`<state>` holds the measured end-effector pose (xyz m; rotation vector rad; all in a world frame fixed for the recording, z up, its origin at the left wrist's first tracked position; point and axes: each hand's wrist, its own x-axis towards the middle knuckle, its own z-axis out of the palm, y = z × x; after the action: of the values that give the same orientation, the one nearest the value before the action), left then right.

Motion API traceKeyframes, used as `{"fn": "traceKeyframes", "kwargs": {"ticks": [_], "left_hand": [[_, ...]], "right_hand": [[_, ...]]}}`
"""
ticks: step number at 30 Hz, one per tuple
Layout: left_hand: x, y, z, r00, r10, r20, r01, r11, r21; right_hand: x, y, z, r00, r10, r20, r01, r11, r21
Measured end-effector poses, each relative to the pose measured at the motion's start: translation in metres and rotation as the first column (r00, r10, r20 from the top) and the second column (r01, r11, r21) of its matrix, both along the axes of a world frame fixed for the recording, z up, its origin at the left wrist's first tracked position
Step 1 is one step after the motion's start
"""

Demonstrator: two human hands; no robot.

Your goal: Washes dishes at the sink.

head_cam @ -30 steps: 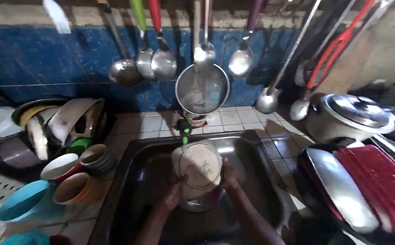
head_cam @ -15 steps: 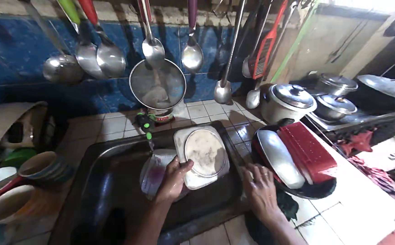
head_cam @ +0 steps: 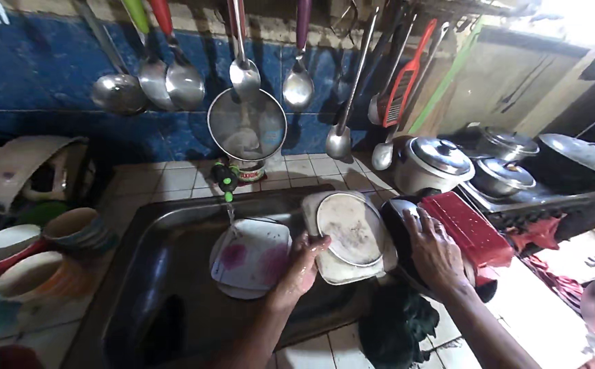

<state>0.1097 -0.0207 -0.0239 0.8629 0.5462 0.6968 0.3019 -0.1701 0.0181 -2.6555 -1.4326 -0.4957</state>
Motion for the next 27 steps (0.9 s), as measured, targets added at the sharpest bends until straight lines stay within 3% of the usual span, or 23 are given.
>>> {"fn": "traceKeyframes", "kwargs": {"ticks": [5,10,13,15,17,19,22,23,25,27], "left_hand": [[0.037,-0.014,0.005,0.992,-0.124,-0.036,0.123,0.992,-0.032],[0.088,-0.031,0.009,0.954,-0.285,-0.089,0.291,0.955,0.060],[0.098,-0.036,0.005,0.903,-0.429,-0.001,0.429,0.902,0.053],[0.091,-0.032,0.002,0.831,-0.556,0.006,0.549,0.823,0.147],[0.082,-0.022,-0.002,0.812,-0.564,-0.153,0.579,0.744,0.334],[0.066,-0.001,-0.017,0.850,-0.446,-0.280,0.524,0.673,0.521],[0.012,0.060,-0.053,0.852,-0.116,-0.511,0.447,0.670,0.593],[-0.012,0.084,-0.070,0.794,0.044,-0.606,0.416,0.686,0.596],[-0.058,0.128,-0.112,0.564,0.375,-0.736,0.334,0.711,0.619],[-0.096,0.156,-0.144,0.287,0.510,-0.811,0.289,0.761,0.581]], "right_hand": [[0.006,0.004,0.006,1.000,-0.021,0.011,0.021,0.999,-0.031],[0.005,0.002,-0.005,1.000,0.009,0.027,-0.011,0.999,0.041],[0.005,0.005,-0.012,0.999,0.032,0.035,-0.035,0.995,0.092],[0.006,0.007,-0.014,0.999,0.037,0.016,-0.039,0.992,0.122],[0.010,0.006,-0.012,0.999,0.044,-0.024,-0.038,0.980,0.194],[0.001,0.010,-0.005,0.997,0.074,-0.005,-0.068,0.939,0.337],[-0.054,0.035,0.004,0.982,0.190,-0.008,-0.157,0.830,0.535],[-0.072,0.048,-0.007,0.958,0.284,-0.045,-0.211,0.800,0.562],[-0.105,0.085,-0.043,0.831,0.473,-0.291,-0.288,0.815,0.502],[-0.128,0.133,-0.094,0.664,0.421,-0.618,-0.342,0.906,0.250]]}}
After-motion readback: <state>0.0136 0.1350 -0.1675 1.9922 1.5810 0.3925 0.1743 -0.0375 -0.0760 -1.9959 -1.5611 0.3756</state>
